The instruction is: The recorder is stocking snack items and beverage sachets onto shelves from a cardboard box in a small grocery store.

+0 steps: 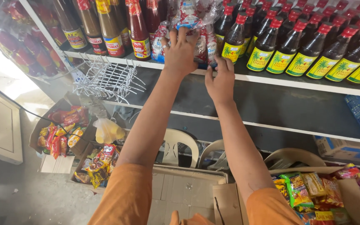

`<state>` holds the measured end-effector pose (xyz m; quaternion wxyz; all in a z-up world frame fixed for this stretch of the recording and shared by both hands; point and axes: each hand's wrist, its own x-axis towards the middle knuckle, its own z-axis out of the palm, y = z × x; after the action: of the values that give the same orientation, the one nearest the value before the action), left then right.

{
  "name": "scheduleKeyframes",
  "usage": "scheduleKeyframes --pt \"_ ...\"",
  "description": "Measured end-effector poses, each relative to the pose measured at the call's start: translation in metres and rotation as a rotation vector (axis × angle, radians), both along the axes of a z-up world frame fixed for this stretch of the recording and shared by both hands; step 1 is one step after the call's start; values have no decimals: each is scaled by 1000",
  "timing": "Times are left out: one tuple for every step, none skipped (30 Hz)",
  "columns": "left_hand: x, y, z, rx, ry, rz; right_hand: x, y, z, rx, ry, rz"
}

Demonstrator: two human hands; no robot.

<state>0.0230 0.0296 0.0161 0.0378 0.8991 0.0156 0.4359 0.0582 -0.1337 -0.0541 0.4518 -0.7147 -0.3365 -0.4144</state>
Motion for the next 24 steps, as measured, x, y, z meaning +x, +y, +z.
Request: scheduleKeyframes --pt "-2 0 3 2 -2 -1 -3 0 2 2 -2 -1" --pt "-4 1 6 -2 42 -7 -7 0 5 2 -4 4" --pt "-5 0 9 -8 87 -14 -10 0 7 1 -5 9" --pt "-5 0 8 -6 87 -17 -10 -2 6 3 -6 6" --pt "-5 2 7 -47 80 -79 -10 -3 7 18 2 20" --pt "-6 3 6 -87 74 -141 -9 -3 7 33 9 35" --pt "-10 3 5 -88 74 -141 -10 -4 6 32 9 35" --pt "-15 4 4 -83 32 -165 -10 -5 5 38 1 37" --pt "-18 4 4 -79 -12 -189 -9 -6 5 43 -9 39" --pt "-23 1 2 -80 -14 -189 -9 -7 4 42 -10 40" --pt "-29 0 -1 -120 -75 -198 -9 -6 3 50 -21 42" --pt "-35 -1 -5 -160 -136 -207 -10 -5 1 59 -32 45" --pt "-37 0 -12 -160 -137 -201 -10 -5 0 59 -32 51" --pt "-39 0 -19 -199 -164 -202 -9 -4 0 60 -45 54" --pt "-42 0 -27 -238 -189 -206 -10 -4 -1 62 -57 54" --pt "-44 1 -32 -238 -188 -201 -9 -4 -1 61 -55 59" --pt "-48 0 -39 -269 -215 -192 -11 -5 -2 55 -58 60" --pt "-52 0 -46 -300 -242 -183 -12 -6 -3 49 -60 60" --pt "-53 0 -52 -301 -243 -175 -12 -6 -3 46 -59 68" --pt "-55 1 -57 -317 -241 -192 -12 -5 -3 50 -47 73" --pt "-56 1 -63 -333 -239 -211 -11 -6 -3 53 -35 76" --pt "-61 -1 -64 -335 -240 -205 -14 -4 -2 50 -34 82" --pt "-65 -5 -65 -344 -268 -230 -16 -4 -2 43 -50 73" --pt "-69 -10 -66 -353 -296 -254 -19 -5 -1 35 -65 64"
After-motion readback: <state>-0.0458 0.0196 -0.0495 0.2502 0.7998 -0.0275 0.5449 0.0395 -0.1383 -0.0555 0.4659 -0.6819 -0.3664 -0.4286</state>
